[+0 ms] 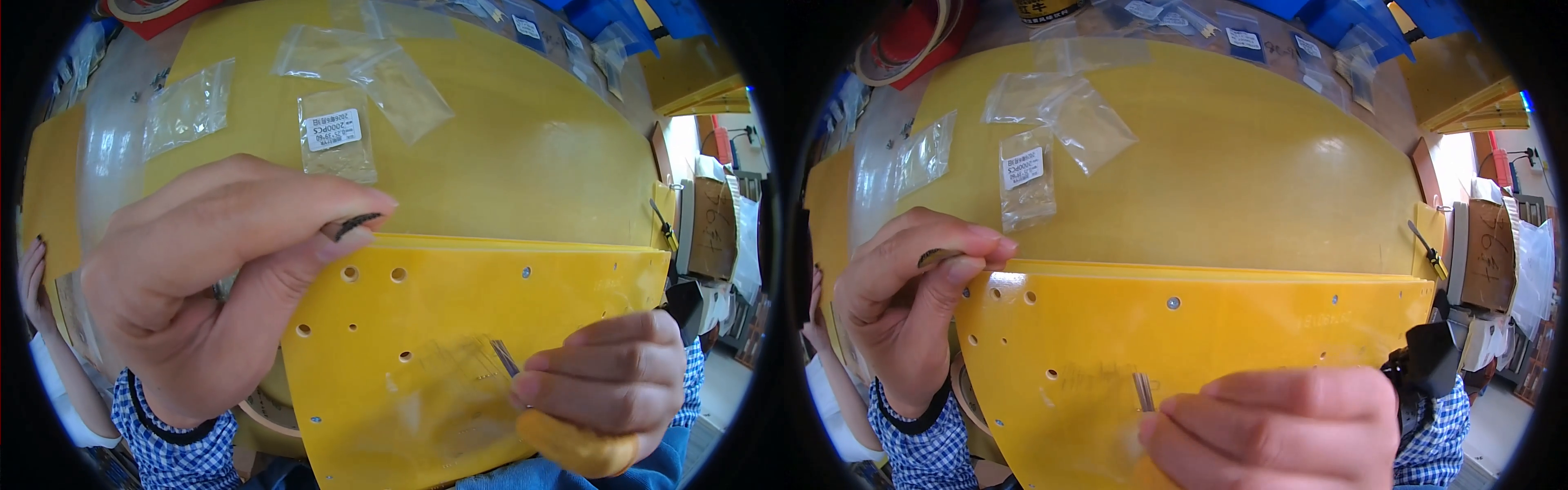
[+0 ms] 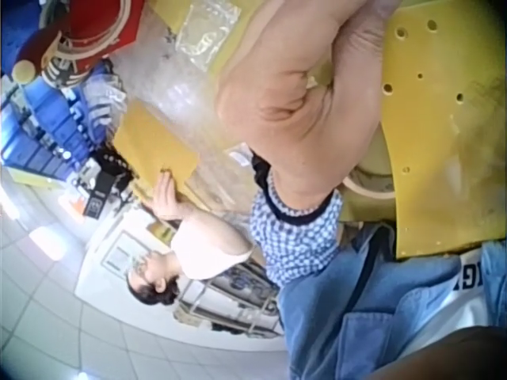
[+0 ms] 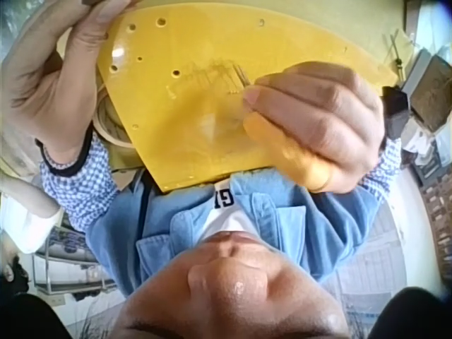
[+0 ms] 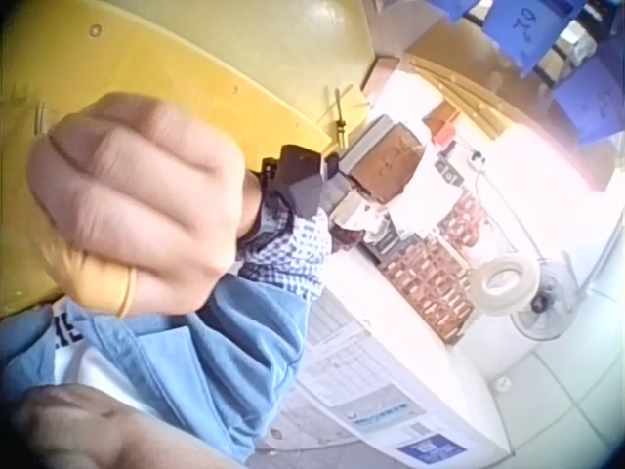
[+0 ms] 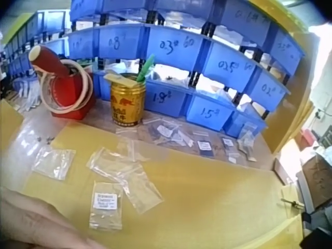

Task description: The person uses a screwdriver to press into holes on a yellow board, turns the board over, and then removes a metal component from a small plastic bag to press it into the board by hand.

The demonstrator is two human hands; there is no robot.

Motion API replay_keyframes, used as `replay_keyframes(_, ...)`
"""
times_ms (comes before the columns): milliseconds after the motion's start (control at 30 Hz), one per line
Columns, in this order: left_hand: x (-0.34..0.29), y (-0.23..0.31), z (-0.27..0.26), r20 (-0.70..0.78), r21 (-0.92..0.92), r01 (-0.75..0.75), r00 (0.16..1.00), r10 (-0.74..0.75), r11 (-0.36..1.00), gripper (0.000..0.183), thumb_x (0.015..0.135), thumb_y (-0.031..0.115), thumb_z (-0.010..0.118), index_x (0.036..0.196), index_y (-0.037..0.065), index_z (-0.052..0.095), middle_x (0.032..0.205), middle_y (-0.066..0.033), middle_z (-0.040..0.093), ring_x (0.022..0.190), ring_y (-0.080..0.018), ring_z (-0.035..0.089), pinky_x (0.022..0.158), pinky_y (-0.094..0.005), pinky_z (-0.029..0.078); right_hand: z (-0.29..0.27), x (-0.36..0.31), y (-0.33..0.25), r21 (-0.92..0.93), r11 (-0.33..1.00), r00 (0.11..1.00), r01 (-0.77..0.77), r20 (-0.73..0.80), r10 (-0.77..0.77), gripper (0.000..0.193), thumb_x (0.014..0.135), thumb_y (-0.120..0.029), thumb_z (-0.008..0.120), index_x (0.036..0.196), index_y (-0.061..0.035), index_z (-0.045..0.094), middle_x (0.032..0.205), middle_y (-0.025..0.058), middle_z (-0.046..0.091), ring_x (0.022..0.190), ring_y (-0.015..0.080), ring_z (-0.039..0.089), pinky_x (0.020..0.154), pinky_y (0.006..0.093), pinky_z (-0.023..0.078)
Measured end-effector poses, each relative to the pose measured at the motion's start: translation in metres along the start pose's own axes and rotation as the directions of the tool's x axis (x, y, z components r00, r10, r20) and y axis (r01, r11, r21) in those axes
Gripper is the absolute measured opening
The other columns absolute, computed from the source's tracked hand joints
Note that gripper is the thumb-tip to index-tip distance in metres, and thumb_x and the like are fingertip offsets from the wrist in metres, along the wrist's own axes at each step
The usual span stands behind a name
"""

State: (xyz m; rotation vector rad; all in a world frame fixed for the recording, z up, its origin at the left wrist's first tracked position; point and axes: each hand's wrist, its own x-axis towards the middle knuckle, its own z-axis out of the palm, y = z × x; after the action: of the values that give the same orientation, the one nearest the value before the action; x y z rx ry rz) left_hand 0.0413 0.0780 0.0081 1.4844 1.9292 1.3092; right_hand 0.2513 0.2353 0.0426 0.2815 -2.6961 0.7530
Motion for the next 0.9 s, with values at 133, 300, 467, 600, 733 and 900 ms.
replay_keyframes(133, 0.004, 0.004, 0.001, -0.002, -0.003, -0.022, 1.0, 0.022, 1.0, 0.01, 0.085, -0.004, 0.064, 0.094, -0.004, 0.07, 0.083, -0.0149, 0.07, 0.076, -0.0197, 0.066, 0.069, -0.0265, 0.051, -0.002, -0.001, -0.004, -0.207, 0.955, 0.976, 0.213, 0.099, -0.196, 0.005, 0.08, -0.013, 0.066, 0.083, -0.0157, 0.068, 0.088, -0.0031, 0.071, 0.074, 0.0087, 0.065, 0.067, 0.0214, 0.048)
replay_keyframes(300, 0.001, 0.0, 0.0, -0.003, 0.003, -0.003, 1.0, 0.003, 1.0, 0.01, 0.085, -0.004, 0.064, 0.093, -0.005, 0.069, 0.083, -0.0148, 0.07, 0.076, -0.0199, 0.066, 0.069, -0.0265, 0.051, 0.004, 0.001, -0.002, -0.272, 0.947, 0.985, 0.17, 0.053, -0.162, 0.005, 0.08, -0.013, 0.065, 0.082, -0.0177, 0.067, 0.085, -0.0041, 0.069, 0.074, 0.009, 0.065, 0.067, 0.0217, 0.047)
replay_keyframes(467, 0.003, 0.001, 0.0, -0.008, -0.004, -0.039, 0.999, 0.039, 0.999, 0.01, 0.085, -0.005, 0.063, 0.093, -0.005, 0.069, 0.083, -0.015, 0.07, 0.076, -0.0202, 0.067, 0.069, -0.0266, 0.052, -0.004, 0.003, -0.003, -0.249, 0.957, 0.988, 0.149, 0.087, -0.131, 0.007, 0.081, -0.012, 0.066, 0.085, -0.0145, 0.07, 0.09, -0.0012, 0.071, 0.074, 0.0102, 0.065, 0.068, 0.0234, 0.048)
replay_keyframes(600, 0.004, 0.005, 0.002, -0.004, -0.015, 0.003, 1.0, -0.003, 1.0, 0.01, 0.084, -0.004, 0.064, 0.093, -0.005, 0.069, 0.083, -0.0151, 0.07, 0.076, -0.0203, 0.067, 0.069, -0.0266, 0.051, -0.02, -0.001, -0.001, 0.134, 0.991, 0.992, -0.024, 0.123, 0.007, 0.009, 0.082, -0.01, 0.066, 0.089, -0.0105, 0.071, 0.094, 0.0041, 0.073, 0.075, 0.013, 0.066, 0.069, 0.0248, 0.05)
replay_keyframes(733, 0.0, 0.004, 0.001, 0.004, 0.055, 0.015, 1.0, -0.016, 0.998, 0.009, 0.085, -0.002, 0.065, 0.093, -0.005, 0.07, 0.083, -0.015, 0.07, 0.077, -0.0204, 0.066, 0.069, -0.0271, 0.051, -0.004, -0.006, 0.011, 0.105, 0.994, 0.999, 0.017, 0.042, -0.021, 0.006, 0.084, -0.012, 0.066, 0.088, -0.0109, 0.07, 0.093, 0.0042, 0.073, 0.077, 0.015, 0.067, 0.069, 0.0245, 0.05)
replay_keyframes(900, 0.003, 0.005, 0.001, 0.002, 0.022, 0.0, 1.0, 0.0, 1.0, 0.009, 0.086, -0.002, 0.064, 0.093, -0.005, 0.069, 0.084, -0.0149, 0.07, 0.077, -0.0204, 0.066, 0.07, -0.0271, 0.05, -0.004, -0.008, 0.003, -0.152, 0.968, 0.978, 0.202, 0.078, -0.192, 0.007, 0.08, -0.012, 0.065, 0.086, -0.014, 0.069, 0.092, -0.0014, 0.071, 0.074, 0.0096, 0.066, 0.069, 0.0221, 0.049)
